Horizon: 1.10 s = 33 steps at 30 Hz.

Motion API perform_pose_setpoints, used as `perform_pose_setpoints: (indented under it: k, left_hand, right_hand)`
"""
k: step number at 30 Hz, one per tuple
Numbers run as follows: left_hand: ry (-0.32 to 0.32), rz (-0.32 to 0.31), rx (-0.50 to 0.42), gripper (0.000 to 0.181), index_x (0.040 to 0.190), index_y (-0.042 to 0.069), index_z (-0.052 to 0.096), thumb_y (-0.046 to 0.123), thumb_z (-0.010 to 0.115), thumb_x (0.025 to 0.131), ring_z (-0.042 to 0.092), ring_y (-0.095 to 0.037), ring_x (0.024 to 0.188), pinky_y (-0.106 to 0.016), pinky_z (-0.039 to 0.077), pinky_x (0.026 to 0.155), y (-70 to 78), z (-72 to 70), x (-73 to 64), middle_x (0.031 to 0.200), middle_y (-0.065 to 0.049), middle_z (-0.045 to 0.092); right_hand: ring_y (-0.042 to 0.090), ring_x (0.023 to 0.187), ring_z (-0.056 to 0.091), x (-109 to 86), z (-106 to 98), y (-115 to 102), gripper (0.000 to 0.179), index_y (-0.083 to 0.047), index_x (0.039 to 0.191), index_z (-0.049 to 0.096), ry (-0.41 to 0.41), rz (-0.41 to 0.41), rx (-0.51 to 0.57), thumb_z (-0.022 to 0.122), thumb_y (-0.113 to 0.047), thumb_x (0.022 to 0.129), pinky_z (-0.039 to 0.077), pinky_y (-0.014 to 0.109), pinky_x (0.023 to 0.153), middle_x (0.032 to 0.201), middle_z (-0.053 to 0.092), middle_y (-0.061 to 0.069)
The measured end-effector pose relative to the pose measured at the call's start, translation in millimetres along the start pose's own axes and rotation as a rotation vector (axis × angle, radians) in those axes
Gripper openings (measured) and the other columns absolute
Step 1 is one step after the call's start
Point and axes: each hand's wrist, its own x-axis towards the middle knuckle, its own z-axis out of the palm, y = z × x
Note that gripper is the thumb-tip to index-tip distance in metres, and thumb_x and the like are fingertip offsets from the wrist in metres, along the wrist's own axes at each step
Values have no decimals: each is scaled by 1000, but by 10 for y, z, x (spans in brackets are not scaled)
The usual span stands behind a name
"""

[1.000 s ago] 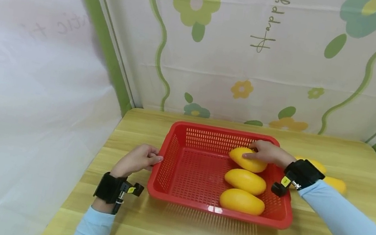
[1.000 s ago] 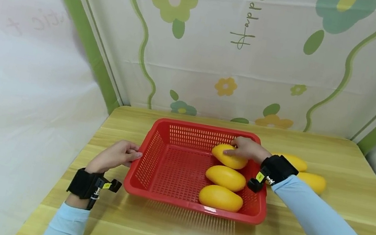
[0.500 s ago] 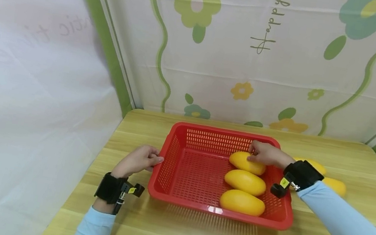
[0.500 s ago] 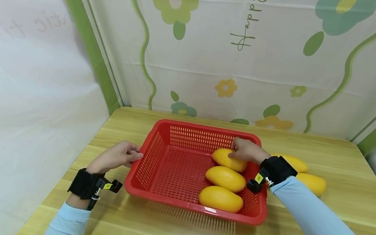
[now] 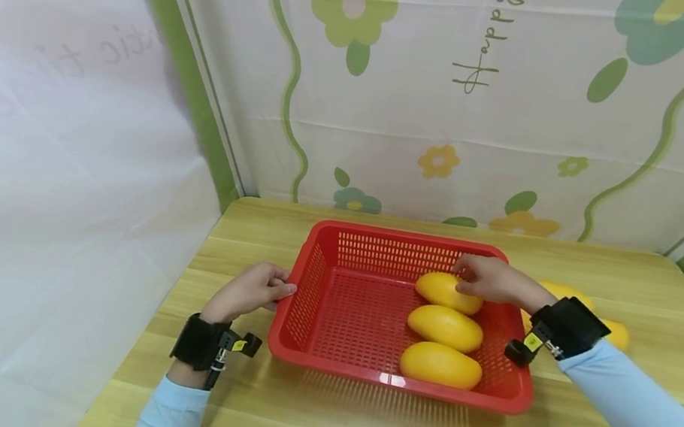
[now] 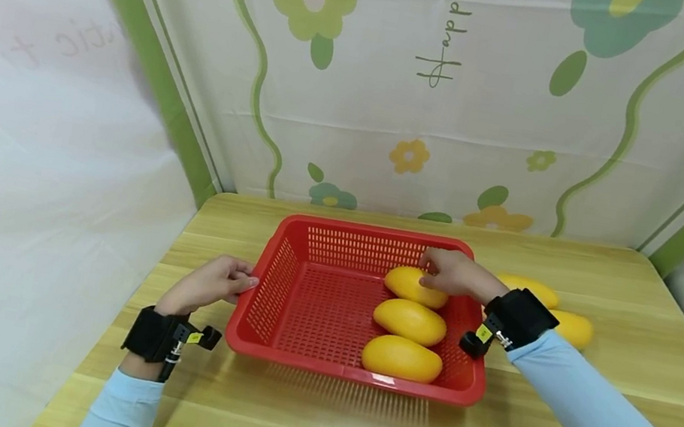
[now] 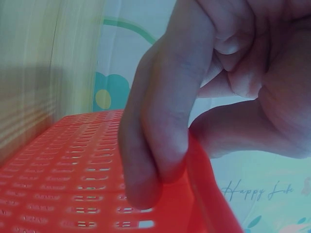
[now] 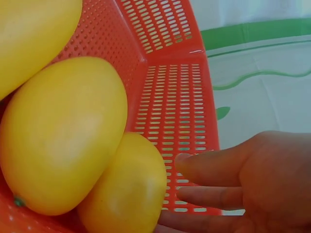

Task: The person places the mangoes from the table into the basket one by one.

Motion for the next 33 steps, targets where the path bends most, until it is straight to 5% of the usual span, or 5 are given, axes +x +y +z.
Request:
perform_pose_setpoints:
  k: [14, 22, 33]
  left_hand:
    - [-41, 23, -27, 26, 117, -13, 62, 8, 52, 104, 76, -27, 87, -45, 63, 82, -80, 4, 19, 103, -24, 71]
    - [-37, 18, -20, 26, 117, -12, 61, 7, 50, 104, 75, -27, 89, -37, 64, 79, -41, -41, 36, 105, -24, 71]
    - [-58, 31, -44, 26, 119, -12, 61, 6, 50, 104, 75, -26, 89, -43, 63, 82, -70, -50, 46, 106, -24, 71]
  right_hand:
    - [31, 102, 66, -129, -52, 85, 24, 1, 116, 67, 124, -79, 11, 64, -12, 96, 56, 51, 90, 110, 70, 13]
    - [28, 102, 65, -210, -107, 84, 19, -3, 114, 68, 143, -44, 105, 63, -12, 97, 56, 38, 82, 112, 70, 15]
    - [22, 97, 65, -296, -168, 182, 14, -7, 109, 69, 150, 0, 160, 63, -13, 98, 56, 31, 82, 108, 72, 11]
